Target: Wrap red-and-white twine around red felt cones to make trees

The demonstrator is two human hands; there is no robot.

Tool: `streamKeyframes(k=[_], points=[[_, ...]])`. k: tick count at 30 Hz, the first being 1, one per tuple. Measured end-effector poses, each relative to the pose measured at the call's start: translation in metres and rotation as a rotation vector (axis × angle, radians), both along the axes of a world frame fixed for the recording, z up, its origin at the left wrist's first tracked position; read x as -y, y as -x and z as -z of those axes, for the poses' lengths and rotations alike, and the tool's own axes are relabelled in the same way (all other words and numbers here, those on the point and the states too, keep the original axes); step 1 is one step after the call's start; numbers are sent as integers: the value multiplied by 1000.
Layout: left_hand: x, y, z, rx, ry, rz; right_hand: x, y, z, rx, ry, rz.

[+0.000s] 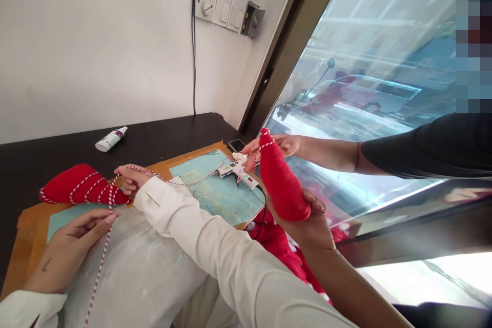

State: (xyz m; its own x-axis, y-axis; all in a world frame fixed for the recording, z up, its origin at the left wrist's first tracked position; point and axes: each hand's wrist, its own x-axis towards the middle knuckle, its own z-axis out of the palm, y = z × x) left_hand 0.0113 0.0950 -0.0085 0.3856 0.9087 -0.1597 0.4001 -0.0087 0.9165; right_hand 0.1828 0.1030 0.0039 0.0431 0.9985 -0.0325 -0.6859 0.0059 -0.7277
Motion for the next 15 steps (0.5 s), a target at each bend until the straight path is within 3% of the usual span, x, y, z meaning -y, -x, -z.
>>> streamKeyframes(k=[4, 15], points=[[-2, 0, 0, 37, 111, -23, -3, 0, 1, 5, 31, -35], [-4, 0, -1, 11, 129, -34, -1, 0, 1, 5, 26, -44]])
